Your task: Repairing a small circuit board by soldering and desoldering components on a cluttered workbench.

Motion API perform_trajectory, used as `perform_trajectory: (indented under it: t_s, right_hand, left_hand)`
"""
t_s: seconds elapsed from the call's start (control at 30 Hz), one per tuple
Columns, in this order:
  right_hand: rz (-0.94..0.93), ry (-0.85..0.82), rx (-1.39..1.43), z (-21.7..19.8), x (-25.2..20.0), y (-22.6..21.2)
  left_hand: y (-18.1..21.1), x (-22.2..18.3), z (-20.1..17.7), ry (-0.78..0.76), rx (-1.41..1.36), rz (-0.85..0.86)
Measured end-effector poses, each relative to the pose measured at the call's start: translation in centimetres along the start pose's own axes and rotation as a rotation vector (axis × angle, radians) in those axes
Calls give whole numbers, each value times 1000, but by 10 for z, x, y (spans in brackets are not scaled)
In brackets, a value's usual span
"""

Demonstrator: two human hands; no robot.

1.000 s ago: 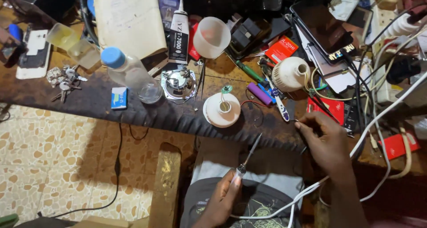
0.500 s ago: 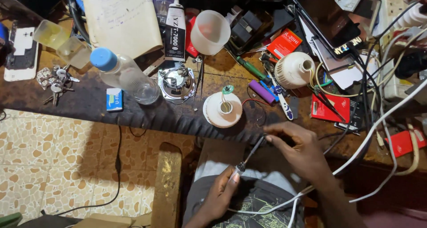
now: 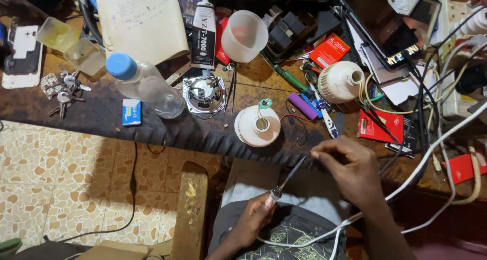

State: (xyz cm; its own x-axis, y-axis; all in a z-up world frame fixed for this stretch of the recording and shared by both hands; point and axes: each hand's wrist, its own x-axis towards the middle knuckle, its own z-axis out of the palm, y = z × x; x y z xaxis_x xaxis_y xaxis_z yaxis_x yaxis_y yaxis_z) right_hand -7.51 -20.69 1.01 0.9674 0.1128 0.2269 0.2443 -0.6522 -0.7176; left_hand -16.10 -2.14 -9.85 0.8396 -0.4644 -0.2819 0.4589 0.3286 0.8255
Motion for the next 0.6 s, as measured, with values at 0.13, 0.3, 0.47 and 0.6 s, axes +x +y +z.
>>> perform_trajectory:
  t_s: [0.13,0.3,0.47,0.6]
  right_hand:
    - [22,-6,-26,0,2,8]
    - [80,-49,-1,1,2,4]
    - [105,-124,53,-2,3,4]
    - [124,-52,0,-4,2,7]
  left_hand:
    - [7,1,2,-5,-1,-12]
    - [5,1,2,-34,10,18]
    - [3,-1,2,-29,-2,-6]
    - [4,5,2,-23,-60,-32]
